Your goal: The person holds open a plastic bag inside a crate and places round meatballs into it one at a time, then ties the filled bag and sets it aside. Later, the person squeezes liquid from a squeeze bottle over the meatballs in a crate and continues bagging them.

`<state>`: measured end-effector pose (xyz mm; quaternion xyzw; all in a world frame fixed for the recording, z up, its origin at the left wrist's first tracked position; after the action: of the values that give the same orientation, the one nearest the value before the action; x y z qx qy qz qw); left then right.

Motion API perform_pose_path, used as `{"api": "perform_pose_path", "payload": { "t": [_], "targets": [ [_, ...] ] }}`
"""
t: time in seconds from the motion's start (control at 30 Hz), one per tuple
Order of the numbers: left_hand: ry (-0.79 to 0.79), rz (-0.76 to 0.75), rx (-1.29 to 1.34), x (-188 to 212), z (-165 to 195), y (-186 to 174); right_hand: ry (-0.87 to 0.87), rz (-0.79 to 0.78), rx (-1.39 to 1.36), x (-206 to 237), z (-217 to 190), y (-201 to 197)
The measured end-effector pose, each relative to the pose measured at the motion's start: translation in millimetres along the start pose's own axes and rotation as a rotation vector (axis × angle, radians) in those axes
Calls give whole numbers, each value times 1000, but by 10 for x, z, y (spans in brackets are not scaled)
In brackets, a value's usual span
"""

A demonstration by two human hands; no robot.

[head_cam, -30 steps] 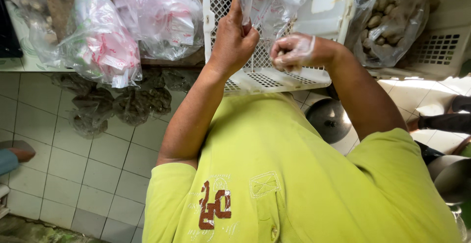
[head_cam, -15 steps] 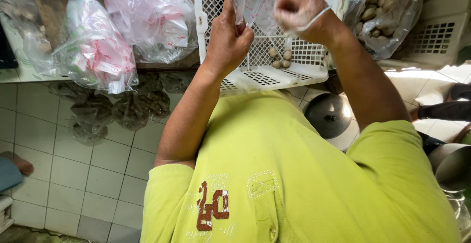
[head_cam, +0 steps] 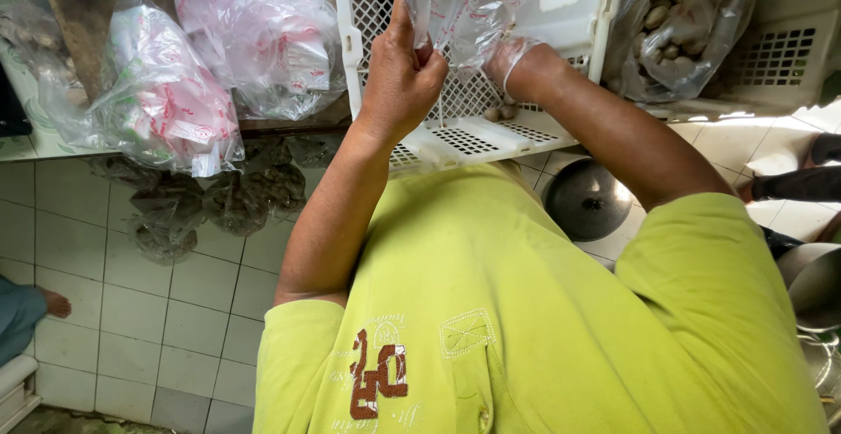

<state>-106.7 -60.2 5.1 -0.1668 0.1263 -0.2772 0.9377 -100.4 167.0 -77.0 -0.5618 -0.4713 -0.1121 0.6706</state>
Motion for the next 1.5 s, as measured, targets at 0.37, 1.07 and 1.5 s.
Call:
{"api": "perform_pose_path", "payload": {
  "t": [0.37,1.07,1.5],
  "targets": [
    [-29,16,-43,-2,-27,2,-21,-140,71,-28,-181,177],
    [0,11,61,17,50,-48,-273,256,-467,429,-4,-507],
    [-32,34,46,17,115,-99,-48,-514,-400,131,-185,176]
  ]
}}
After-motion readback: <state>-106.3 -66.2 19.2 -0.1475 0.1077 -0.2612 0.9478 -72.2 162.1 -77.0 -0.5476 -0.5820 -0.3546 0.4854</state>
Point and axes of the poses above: each hand's wrist, its own x-axis away from the middle knuckle, its own y-axis out of the palm, z = x × y, the point moved 2 cm from there along -x, towards the middle knuckle, and after that the axes turned 15 degrees about -z, right-handed, at the moved point
